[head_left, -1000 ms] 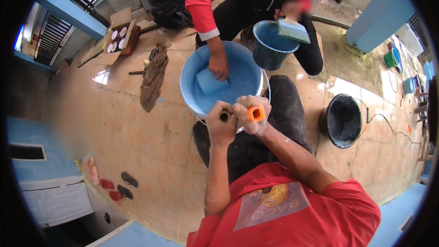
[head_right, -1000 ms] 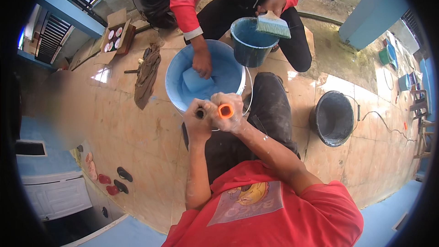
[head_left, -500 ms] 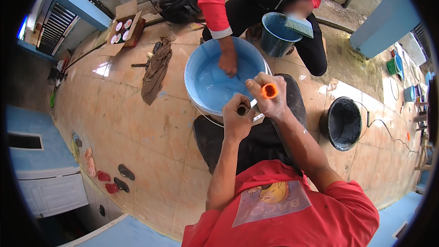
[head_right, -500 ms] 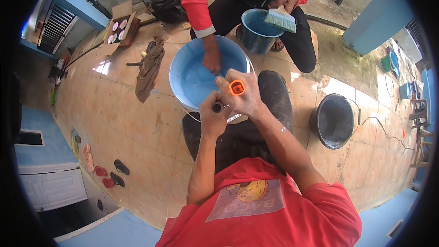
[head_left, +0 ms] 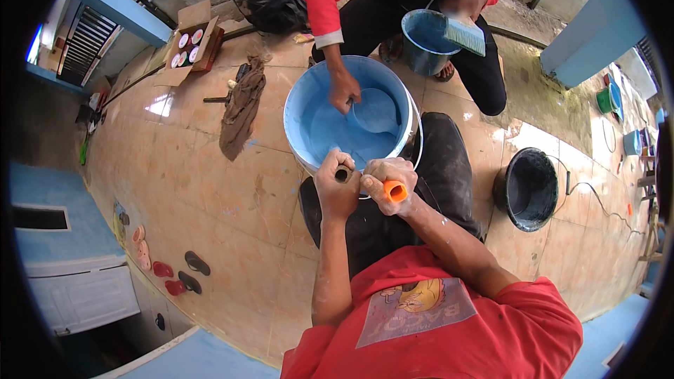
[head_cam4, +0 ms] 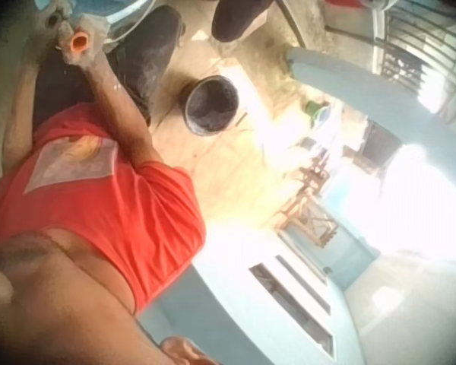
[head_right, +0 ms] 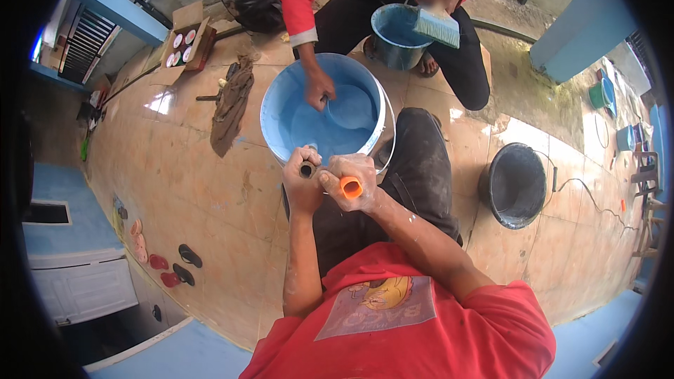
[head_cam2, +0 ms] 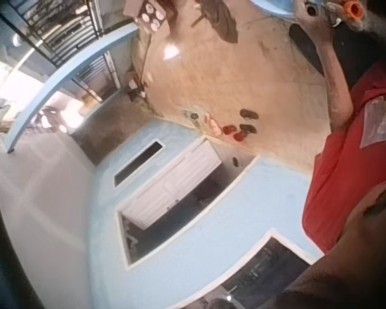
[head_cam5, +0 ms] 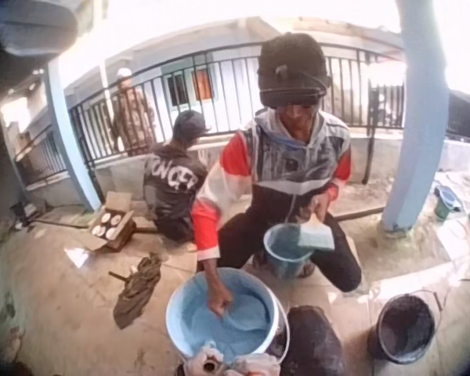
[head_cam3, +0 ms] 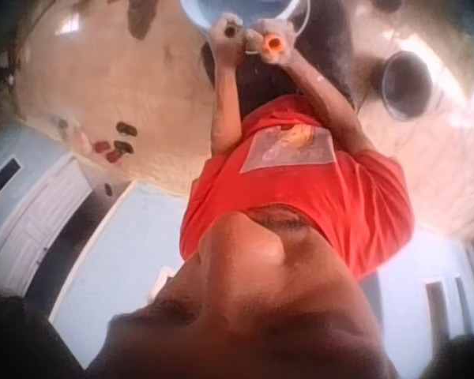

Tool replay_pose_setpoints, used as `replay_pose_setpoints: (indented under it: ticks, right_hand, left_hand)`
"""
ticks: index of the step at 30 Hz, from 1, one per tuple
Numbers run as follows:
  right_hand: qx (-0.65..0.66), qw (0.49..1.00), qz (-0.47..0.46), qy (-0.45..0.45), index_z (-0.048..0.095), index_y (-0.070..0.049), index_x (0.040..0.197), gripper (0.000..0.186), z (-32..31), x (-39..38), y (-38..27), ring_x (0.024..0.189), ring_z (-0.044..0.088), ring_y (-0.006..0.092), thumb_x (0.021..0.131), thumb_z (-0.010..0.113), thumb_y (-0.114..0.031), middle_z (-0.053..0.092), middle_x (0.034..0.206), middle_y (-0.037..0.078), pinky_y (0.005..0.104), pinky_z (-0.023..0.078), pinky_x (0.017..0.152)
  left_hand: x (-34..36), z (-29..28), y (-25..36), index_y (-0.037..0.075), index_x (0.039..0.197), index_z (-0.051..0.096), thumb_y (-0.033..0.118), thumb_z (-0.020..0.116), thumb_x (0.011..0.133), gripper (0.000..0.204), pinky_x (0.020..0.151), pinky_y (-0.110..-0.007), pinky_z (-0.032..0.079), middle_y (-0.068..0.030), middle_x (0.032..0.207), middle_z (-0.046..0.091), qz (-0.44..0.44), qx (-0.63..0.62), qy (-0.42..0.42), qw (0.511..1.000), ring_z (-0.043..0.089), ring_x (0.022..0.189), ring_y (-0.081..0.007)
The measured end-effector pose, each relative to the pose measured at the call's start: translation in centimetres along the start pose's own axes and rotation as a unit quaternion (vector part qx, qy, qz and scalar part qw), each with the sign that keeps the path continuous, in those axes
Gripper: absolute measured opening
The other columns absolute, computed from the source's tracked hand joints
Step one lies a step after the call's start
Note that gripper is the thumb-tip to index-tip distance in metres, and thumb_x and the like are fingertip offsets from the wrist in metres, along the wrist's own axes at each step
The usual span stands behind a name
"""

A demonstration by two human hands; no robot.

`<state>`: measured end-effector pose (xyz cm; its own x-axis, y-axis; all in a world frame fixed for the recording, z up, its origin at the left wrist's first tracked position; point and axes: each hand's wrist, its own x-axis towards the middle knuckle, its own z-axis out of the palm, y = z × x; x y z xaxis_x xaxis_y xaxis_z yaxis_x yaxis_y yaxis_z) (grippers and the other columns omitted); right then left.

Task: The person sits on a tiled floor and mixes blue paint in a bucket using a paint roller and a stick. They pour water from a jug into the bucket and stir the mixture, while another person assists by pouring more water.

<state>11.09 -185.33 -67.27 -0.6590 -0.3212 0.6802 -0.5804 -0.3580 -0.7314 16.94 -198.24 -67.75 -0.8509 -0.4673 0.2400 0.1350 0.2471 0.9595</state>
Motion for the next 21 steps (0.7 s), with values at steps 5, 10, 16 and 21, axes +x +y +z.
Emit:
replay_pose_setpoints:
  ticks: [5,10,16,21]
  right_hand:
    - [-0.007,1.0,0.001,-0.025,0.047,-0.007,0.068,0.031,-0.3,-0.3,1.1,0.046,0.051,0.0228,0.088,0.07,-0.001,0.052,0.058,0.007,0.036,0.039,0.046]
    - [-0.018,0.999,-0.013,-0.028,0.047,-0.007,0.068,0.03,-0.2,-0.3,0.1,0.046,0.048,0.0241,0.085,0.072,0.001,0.048,0.058,0.007,0.0375,0.038,0.046]
    - [-0.024,0.999,0.004,-0.026,0.048,-0.006,0.068,0.03,-0.4,-1.0,-0.1,0.046,0.048,0.0238,0.084,0.072,0.002,0.048,0.058,0.008,0.0372,0.038,0.046]
    - [-0.039,0.999,0.0,-0.038,0.048,-0.005,0.067,0.029,0.0,-1.8,-0.7,0.047,0.049,0.025,0.084,0.071,0.002,0.046,0.058,0.008,0.0377,0.039,0.047]
  left_hand:
    - [0.1,0.2,-1.7,0.003,0.082,0.052,-0.009,0.064,0.072,0.019,0.074,-0.028,0.046,-0.0039,0.08,0.055,0.018,-0.02,0.008,1.0,0.053,0.075,-0.0143]
    - [0.9,-0.2,-1.3,0.003,0.083,0.053,-0.009,0.063,0.072,0.019,0.077,-0.029,0.047,-0.0039,0.081,0.056,0.011,-0.021,0.02,1.0,0.054,0.077,-0.0149]
    - [0.6,-1.0,-0.7,0.004,0.081,0.052,-0.006,0.064,0.074,0.017,0.081,-0.031,0.047,-0.0037,0.083,0.056,-0.003,-0.056,0.039,0.998,0.054,0.081,-0.0151]
    - [-0.5,-1.2,-1.4,0.004,0.08,0.05,-0.006,0.064,0.074,0.019,0.079,-0.03,0.046,-0.0034,0.081,0.054,0.016,-0.034,0.04,0.998,0.052,0.079,-0.0142]
